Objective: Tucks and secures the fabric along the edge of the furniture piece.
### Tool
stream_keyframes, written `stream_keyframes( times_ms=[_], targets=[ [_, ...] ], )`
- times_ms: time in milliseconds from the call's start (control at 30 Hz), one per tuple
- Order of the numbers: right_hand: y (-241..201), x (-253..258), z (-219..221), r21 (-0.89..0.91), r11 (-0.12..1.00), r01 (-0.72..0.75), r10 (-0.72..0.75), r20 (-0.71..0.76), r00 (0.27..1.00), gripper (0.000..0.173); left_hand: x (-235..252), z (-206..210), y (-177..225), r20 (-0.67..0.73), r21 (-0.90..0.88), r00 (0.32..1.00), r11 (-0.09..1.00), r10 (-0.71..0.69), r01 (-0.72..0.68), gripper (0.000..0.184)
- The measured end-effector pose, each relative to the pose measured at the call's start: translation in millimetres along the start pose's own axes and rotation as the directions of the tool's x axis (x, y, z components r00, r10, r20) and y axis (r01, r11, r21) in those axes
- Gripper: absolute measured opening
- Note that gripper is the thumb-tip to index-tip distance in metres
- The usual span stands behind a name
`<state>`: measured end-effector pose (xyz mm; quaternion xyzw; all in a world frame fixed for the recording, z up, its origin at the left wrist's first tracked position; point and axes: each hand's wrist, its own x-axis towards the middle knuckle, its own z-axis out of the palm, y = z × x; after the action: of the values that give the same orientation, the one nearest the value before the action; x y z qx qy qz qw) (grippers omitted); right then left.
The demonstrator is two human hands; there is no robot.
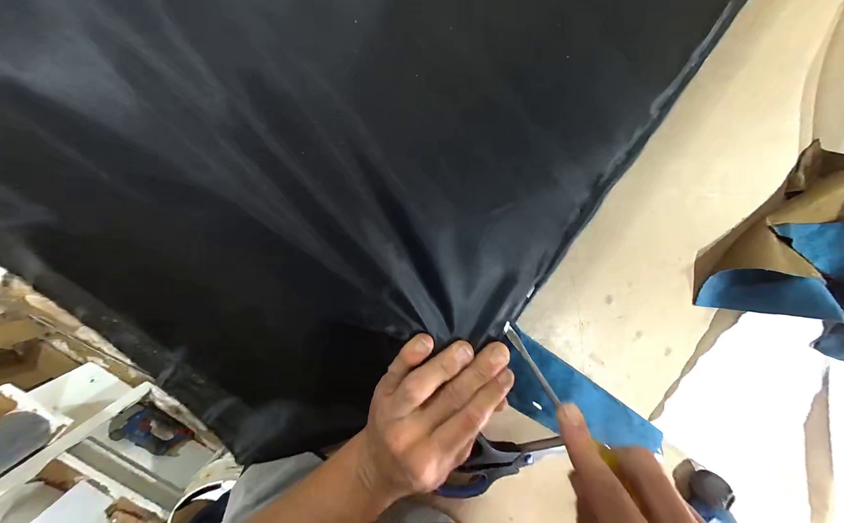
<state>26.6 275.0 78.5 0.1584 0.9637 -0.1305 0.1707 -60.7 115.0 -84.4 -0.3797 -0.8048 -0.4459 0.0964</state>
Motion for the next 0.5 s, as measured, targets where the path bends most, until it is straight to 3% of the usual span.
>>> stream_keyframes(
  times_ms=[67,100,200,267,367,500],
  targets=[
    [9,-2,14,0.209,0.978,-0.009,0.018,-0.045,0.999,0.04,-2,0,2,0.006,0.011,1.0,1.0,-0.001,0.001,0.025],
    [12,-4,21,0.222,0.975,0.003,0.016,-0.083,0.996,0.041,-3,0,3,0.006,0.026,1.0,1.0,0.006,-0.007,0.025],
    [14,-5,24,-0.122,0.991,0.061,-0.085,-0.21,0.974,0.048,-3,1,4,-0.005,0.065,0.999,0.997,0.037,-0.036,0.025],
    [8,-1,5,-0.316,0.945,0.08,-0.139,-0.169,0.976,0.053,-2,4,4,-0.029,0.06,0.999,0.998,0.038,-0.036,0.023],
    [-1,6,-19,-0.412,0.906,0.098,-0.142,-0.076,0.987,0.053,-4,9,2,-0.053,0.047,0.998,0.998,0.032,-0.029,0.023],
    [-19,10,-33,-0.4,0.914,0.061,-0.07,-0.007,0.998,0.047,-2,6,2,-0.027,0.013,1.0,1.0,0.006,-0.005,0.024]
  ],
)
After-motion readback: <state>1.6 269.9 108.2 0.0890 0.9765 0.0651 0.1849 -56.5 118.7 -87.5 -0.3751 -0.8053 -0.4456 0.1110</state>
